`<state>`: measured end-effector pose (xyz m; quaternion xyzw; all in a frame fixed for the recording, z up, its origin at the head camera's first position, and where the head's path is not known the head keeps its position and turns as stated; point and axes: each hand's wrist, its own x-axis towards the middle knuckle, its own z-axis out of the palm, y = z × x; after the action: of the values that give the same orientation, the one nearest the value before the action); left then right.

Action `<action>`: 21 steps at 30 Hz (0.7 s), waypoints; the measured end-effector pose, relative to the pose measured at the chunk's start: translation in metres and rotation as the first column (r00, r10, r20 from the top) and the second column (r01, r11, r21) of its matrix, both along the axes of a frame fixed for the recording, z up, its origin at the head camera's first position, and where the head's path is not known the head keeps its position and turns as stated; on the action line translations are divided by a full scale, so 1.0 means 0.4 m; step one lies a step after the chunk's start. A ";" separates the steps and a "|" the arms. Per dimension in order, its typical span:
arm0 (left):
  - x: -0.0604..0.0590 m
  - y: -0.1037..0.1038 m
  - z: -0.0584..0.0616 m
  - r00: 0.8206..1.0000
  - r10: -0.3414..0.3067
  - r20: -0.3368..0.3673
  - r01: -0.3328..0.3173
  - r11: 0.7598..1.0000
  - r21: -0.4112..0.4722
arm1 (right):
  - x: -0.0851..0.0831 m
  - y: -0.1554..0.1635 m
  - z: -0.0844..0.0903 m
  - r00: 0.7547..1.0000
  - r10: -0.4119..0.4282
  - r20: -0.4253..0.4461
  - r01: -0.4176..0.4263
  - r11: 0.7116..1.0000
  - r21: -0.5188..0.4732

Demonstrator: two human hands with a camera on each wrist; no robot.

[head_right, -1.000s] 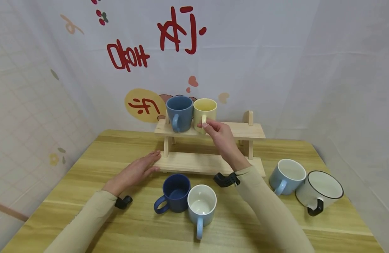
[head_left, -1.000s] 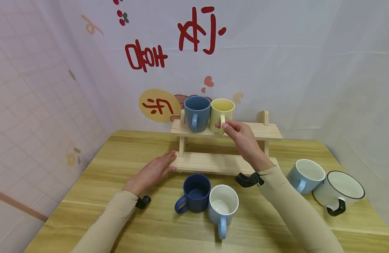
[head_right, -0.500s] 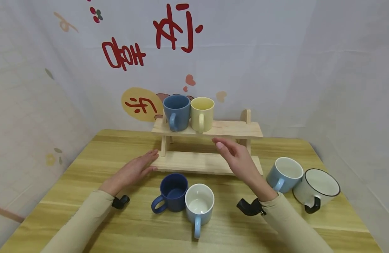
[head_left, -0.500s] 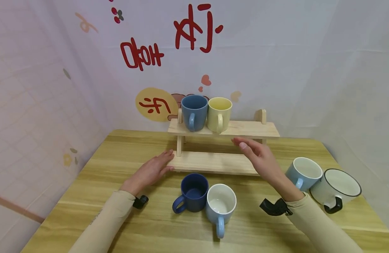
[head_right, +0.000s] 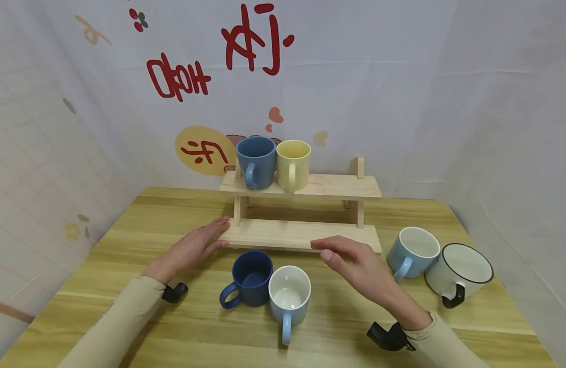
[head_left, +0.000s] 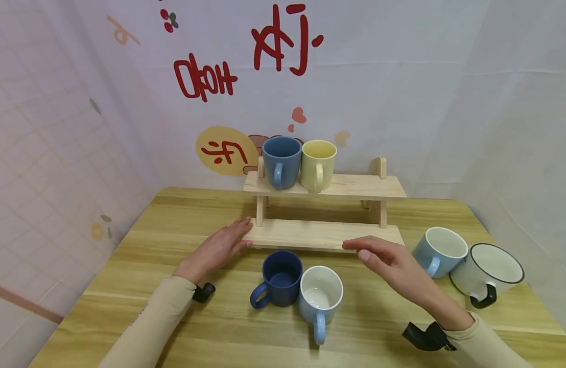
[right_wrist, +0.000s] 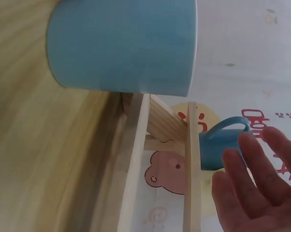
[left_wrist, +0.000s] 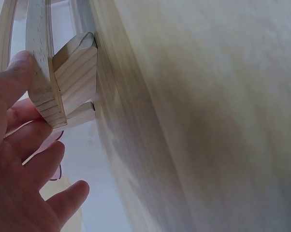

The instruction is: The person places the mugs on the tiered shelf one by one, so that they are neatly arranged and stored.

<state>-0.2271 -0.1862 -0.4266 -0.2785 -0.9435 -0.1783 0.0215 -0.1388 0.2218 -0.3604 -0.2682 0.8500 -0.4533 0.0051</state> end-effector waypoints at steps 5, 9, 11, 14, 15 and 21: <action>-0.001 0.000 -0.004 1.000 0.000 0.001 0.000 1.000 0.001 | 0.027 0.013 -0.012 0.999 0.052 0.012 -0.052 0.999 0.014; -0.001 0.000 -0.003 1.000 0.001 0.003 -0.001 1.000 0.004 | 0.045 0.021 -0.021 0.992 0.125 0.031 -0.124 0.992 -0.011; -0.001 0.000 -0.003 1.000 -0.001 0.005 0.001 1.000 0.005 | 0.050 0.025 -0.026 0.985 0.169 0.040 -0.168 0.985 -0.022; -0.001 0.000 -0.002 1.000 -0.001 0.002 0.001 1.000 0.004 | 0.051 0.031 -0.037 0.963 0.259 0.068 -0.256 0.965 -0.052; -0.001 0.000 -0.001 1.000 -0.002 0.000 0.002 1.000 0.003 | 0.051 0.033 -0.041 0.952 0.294 0.080 -0.290 0.955 -0.062; -0.002 -0.002 0.003 1.000 -0.004 -0.003 0.004 1.000 0.001 | 0.049 0.034 -0.078 0.858 0.497 0.129 -0.484 0.866 -0.123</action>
<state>-0.2278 -0.1869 -0.4255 -0.2806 -0.9429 -0.1782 0.0228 -0.1194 0.2353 -0.3917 -0.4396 0.7302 -0.4926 0.1754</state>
